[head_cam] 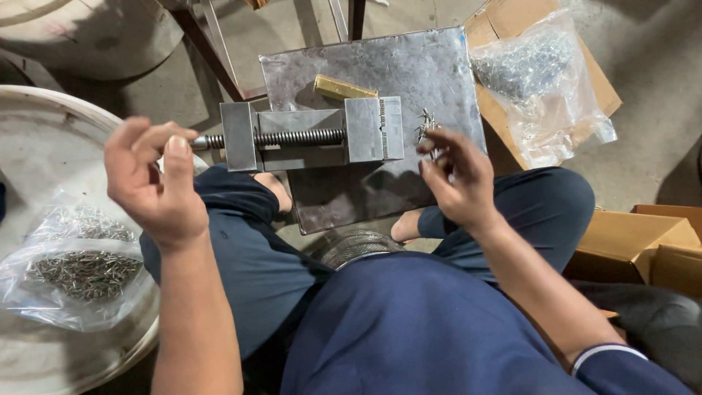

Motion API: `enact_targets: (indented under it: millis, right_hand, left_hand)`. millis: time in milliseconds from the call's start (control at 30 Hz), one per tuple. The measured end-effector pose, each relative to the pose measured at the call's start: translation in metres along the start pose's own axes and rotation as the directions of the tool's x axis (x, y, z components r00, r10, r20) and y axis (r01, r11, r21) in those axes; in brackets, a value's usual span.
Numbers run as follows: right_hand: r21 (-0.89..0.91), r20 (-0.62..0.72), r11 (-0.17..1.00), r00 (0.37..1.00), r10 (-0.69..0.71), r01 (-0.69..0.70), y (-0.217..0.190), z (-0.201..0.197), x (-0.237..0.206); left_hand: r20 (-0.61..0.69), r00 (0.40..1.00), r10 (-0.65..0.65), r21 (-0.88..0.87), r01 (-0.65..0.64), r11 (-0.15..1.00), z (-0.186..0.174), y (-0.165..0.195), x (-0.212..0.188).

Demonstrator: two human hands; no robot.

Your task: The person sits cross-legged on the floor and uses a bench vise to hold small metal pieces. They pick up metal components from a pile on the table and insert them into the vise jaws, tightening the screw mechanism to secure the parts. The person repeats this process, handling multiple small metal items.

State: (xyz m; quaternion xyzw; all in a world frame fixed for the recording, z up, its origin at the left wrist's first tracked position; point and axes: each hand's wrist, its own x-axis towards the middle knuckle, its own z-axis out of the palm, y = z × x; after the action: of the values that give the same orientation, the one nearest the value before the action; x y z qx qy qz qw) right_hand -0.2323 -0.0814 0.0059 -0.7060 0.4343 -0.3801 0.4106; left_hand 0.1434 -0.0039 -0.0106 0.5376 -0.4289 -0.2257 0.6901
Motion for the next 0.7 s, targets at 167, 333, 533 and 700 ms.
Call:
enact_targets:
  millis: [167,333,533,700]
  right_hand:
    - [0.045,0.011,0.998,0.999,0.049,-0.050,0.014,-0.004,-0.023]
    - [-0.084,0.061,0.995,0.997,0.055,-0.050,0.014,-0.006,-0.020]
    - [-0.133,0.048,0.991,0.998,0.029,-0.022,0.011,-0.003,-0.016]
    - [-0.162,0.037,0.986,0.999,-0.037,0.043,0.012,-0.002,-0.018]
  left_hand:
    - [-0.058,0.992,0.116,0.091,-0.111,0.990,0.003,0.005,-0.015]
    - [-0.090,0.993,0.078,0.155,-0.063,0.986,0.006,0.008,-0.019]
    - [-0.118,0.993,-0.007,0.215,0.032,0.976,0.008,0.009,-0.016]
    - [-0.120,0.991,-0.061,0.206,0.085,0.975,0.005,0.003,-0.010]
